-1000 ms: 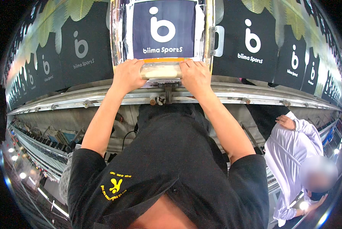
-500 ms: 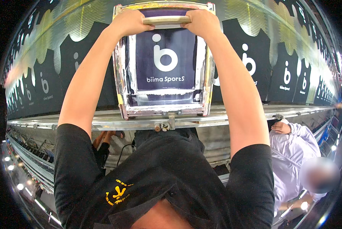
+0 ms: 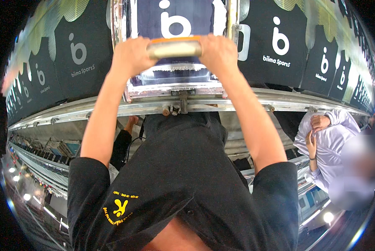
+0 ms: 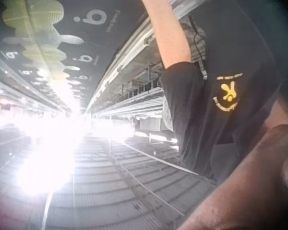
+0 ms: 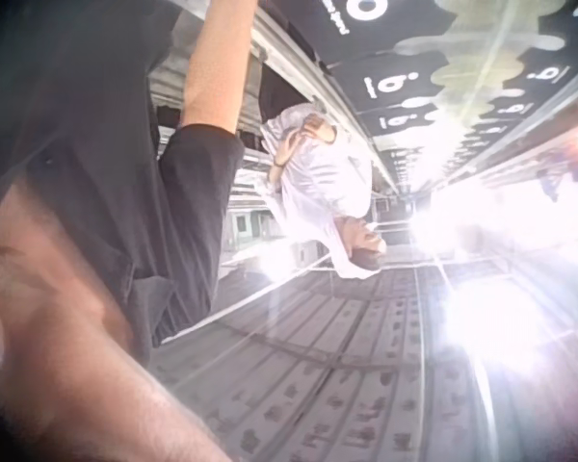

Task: The person uses a squeegee to pull white ink across a screen printing frame mounted on a stand. They repeatedly lift and reposition the squeegee to cover the surface of the frame with ink.

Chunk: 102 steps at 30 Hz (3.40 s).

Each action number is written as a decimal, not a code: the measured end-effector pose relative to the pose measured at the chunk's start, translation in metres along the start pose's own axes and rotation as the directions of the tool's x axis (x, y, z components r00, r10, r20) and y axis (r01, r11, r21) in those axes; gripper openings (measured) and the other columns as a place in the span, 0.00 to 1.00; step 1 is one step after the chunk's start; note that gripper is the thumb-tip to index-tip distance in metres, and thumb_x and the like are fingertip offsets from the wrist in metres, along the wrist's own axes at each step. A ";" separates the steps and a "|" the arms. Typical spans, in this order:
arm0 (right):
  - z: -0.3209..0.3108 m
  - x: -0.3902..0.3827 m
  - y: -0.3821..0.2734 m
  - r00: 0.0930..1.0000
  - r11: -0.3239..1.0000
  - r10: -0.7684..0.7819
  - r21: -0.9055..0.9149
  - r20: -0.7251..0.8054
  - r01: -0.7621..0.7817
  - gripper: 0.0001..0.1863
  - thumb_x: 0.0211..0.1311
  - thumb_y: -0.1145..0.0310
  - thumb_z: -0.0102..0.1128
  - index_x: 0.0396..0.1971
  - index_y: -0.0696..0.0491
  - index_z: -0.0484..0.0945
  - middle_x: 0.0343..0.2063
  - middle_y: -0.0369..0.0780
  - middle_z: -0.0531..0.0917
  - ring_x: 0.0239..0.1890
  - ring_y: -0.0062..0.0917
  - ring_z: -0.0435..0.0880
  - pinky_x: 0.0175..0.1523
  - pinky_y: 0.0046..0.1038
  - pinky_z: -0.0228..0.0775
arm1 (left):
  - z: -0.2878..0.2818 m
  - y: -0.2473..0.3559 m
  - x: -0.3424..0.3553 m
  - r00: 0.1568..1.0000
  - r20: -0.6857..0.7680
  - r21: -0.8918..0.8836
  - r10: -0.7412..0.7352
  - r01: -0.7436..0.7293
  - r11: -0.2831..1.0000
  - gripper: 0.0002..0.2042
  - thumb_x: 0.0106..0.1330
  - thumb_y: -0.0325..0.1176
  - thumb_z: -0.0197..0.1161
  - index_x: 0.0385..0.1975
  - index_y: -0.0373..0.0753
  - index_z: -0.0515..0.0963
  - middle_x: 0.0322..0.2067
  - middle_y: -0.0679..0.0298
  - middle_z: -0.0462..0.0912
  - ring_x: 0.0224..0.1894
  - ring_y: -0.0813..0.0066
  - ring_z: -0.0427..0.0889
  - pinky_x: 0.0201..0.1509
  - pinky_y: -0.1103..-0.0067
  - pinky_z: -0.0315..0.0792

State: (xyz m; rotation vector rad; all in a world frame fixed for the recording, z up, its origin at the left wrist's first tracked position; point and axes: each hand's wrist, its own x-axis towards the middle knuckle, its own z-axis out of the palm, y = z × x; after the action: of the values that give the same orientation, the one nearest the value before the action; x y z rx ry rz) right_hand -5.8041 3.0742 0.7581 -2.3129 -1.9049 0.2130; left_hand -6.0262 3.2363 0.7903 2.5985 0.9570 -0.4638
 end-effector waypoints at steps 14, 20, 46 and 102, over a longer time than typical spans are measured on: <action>-0.055 0.037 0.011 0.980 0.991 0.004 0.128 0.199 -0.030 0.16 0.59 0.48 0.77 0.32 0.45 0.88 0.30 0.36 0.89 0.37 0.38 0.89 0.42 0.42 0.79 | -0.069 -0.003 0.020 0.957 0.284 0.015 0.061 -0.068 0.998 0.23 0.69 0.60 0.69 0.37 0.43 0.92 0.33 0.58 0.92 0.39 0.57 0.92 0.45 0.63 0.86; -0.057 0.173 0.057 0.973 0.991 0.116 0.037 0.200 -0.126 0.22 0.59 0.40 0.76 0.39 0.42 0.90 0.36 0.38 0.92 0.43 0.40 0.92 0.45 0.44 0.83 | -0.096 -0.055 0.152 0.994 0.006 0.058 0.105 -0.106 0.993 0.24 0.65 0.61 0.70 0.38 0.43 0.93 0.33 0.51 0.92 0.40 0.49 0.92 0.48 0.59 0.84; -0.034 -0.076 0.024 0.902 0.771 0.340 0.628 -0.265 -0.106 0.25 0.69 0.51 0.74 0.51 0.59 0.88 0.47 0.49 0.91 0.52 0.46 0.88 0.60 0.41 0.78 | 0.043 0.045 -0.086 0.956 -0.190 -0.158 0.222 -0.254 0.954 0.23 0.60 0.30 0.72 0.58 0.44 0.84 0.53 0.61 0.89 0.54 0.55 0.87 0.60 0.61 0.81; 0.089 0.127 -0.278 0.650 0.129 0.759 0.970 0.037 -0.206 0.18 0.76 0.62 0.71 0.57 0.56 0.84 0.36 0.30 0.84 0.32 0.11 0.74 0.37 0.18 0.66 | 0.020 -0.297 -0.231 0.963 -0.225 -0.213 0.149 -0.197 0.957 0.26 0.57 0.23 0.66 0.59 0.41 0.84 0.58 0.58 0.89 0.63 0.58 0.85 0.64 0.63 0.79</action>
State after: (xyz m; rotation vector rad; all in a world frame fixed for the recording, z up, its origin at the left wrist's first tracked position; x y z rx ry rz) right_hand -6.0652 3.2530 0.7226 -1.7033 -0.3040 0.5627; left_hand -6.3945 3.3124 0.8091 2.5177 0.7807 -0.0316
